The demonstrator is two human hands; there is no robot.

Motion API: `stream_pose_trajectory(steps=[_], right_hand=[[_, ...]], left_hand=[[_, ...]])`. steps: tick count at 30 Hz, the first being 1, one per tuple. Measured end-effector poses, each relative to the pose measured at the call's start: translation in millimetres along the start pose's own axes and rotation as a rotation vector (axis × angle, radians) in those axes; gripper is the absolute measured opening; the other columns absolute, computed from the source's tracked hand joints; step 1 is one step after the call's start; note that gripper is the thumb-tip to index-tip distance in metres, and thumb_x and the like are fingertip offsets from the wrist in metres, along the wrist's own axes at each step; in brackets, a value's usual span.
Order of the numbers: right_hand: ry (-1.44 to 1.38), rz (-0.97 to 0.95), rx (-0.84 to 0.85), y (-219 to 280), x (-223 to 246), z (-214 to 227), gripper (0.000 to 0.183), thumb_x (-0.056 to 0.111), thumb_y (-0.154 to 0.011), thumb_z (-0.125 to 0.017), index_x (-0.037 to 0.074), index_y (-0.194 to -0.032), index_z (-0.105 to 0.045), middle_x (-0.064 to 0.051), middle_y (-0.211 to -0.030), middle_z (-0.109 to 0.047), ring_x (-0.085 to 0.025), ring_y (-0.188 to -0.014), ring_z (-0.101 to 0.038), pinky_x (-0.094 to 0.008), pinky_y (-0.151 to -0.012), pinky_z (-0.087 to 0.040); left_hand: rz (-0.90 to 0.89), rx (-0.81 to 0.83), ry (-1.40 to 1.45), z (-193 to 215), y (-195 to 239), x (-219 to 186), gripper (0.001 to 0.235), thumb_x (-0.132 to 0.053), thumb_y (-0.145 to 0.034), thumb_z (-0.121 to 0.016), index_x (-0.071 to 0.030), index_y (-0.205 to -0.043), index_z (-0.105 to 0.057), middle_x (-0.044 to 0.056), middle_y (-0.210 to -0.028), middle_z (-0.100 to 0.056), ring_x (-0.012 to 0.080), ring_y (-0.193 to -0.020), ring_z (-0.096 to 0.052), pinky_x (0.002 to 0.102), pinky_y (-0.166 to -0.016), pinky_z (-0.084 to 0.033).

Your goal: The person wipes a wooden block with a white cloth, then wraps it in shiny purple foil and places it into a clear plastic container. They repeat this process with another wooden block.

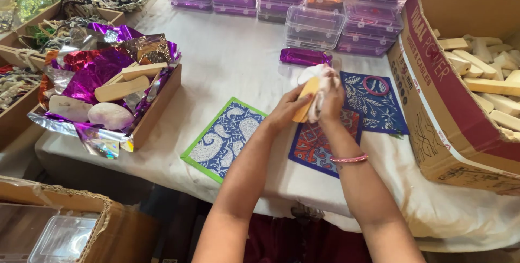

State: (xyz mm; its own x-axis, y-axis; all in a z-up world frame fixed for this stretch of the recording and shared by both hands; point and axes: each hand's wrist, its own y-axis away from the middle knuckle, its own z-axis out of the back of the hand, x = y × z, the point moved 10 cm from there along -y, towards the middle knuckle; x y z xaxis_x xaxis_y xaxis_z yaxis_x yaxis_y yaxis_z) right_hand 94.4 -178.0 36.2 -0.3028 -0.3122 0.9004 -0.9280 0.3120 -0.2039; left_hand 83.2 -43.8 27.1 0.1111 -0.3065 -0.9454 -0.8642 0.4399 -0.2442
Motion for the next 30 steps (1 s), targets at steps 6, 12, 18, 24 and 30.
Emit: stream_pose_trajectory(steps=[6, 12, 18, 24, 30], right_hand=[[0.179, 0.377, -0.063, 11, 48, 13, 0.046, 0.018, -0.109, -0.049, 0.004, -0.153, -0.05, -0.016, -0.144, -0.06, -0.024, -0.125, -0.064, -0.035, -0.108, -0.054], [0.745, 0.756, 0.294, 84, 86, -79, 0.053, 0.019, -0.107, -0.058, 0.003, -0.155, -0.043, -0.026, -0.152, -0.05, -0.039, -0.14, -0.049, -0.046, -0.116, -0.04], [1.006, 0.971, 0.427, 108, 81, -105, 0.044, 0.021, -0.097, -0.064, 0.013, -0.14, -0.066, -0.023, -0.142, -0.059, -0.044, -0.141, -0.047, -0.054, -0.12, -0.036], [0.726, 0.685, 0.023, 45, 85, -25, 0.025, 0.021, -0.111, -0.052, 0.009, -0.126, -0.068, -0.015, -0.12, -0.072, -0.032, -0.114, -0.072, -0.042, -0.101, -0.055], [0.638, 0.608, 0.052, 50, 93, -31, 0.026, 0.024, -0.108, -0.053, 0.008, -0.124, -0.066, -0.018, -0.118, -0.068, -0.031, -0.094, -0.075, -0.04, -0.082, -0.06]], left_hand=[[0.192, 0.033, 0.154, -17, 15, -3, 0.06, -0.026, -0.097, -0.067, -0.007, -0.152, -0.051, 0.013, -0.124, -0.068, 0.02, -0.102, -0.068, 0.033, -0.082, -0.058], [0.091, -0.217, 0.395, 13, 10, -10, 0.054, -0.04, -0.102, -0.055, -0.009, -0.147, -0.055, 0.009, -0.128, -0.067, 0.0204, -0.111, -0.067, 0.033, -0.088, -0.058], [0.086, -0.137, 0.418, 19, 9, -3, 0.053, -0.037, -0.101, -0.048, -0.008, -0.146, -0.053, 0.013, -0.134, -0.064, 0.0266, -0.119, -0.066, 0.039, -0.096, -0.059], [-0.048, -0.144, -0.388, -8, 13, -26, 0.057, -0.036, -0.1, -0.061, -0.006, -0.148, -0.052, 0.017, -0.13, -0.066, 0.0302, -0.116, -0.068, 0.039, -0.096, -0.057], [-0.324, -0.195, -1.225, -18, 27, -57, 0.083, -0.032, -0.079, -0.081, -0.002, -0.148, -0.047, 0.017, -0.122, -0.068, 0.0364, -0.113, -0.065, 0.044, -0.096, -0.05]])
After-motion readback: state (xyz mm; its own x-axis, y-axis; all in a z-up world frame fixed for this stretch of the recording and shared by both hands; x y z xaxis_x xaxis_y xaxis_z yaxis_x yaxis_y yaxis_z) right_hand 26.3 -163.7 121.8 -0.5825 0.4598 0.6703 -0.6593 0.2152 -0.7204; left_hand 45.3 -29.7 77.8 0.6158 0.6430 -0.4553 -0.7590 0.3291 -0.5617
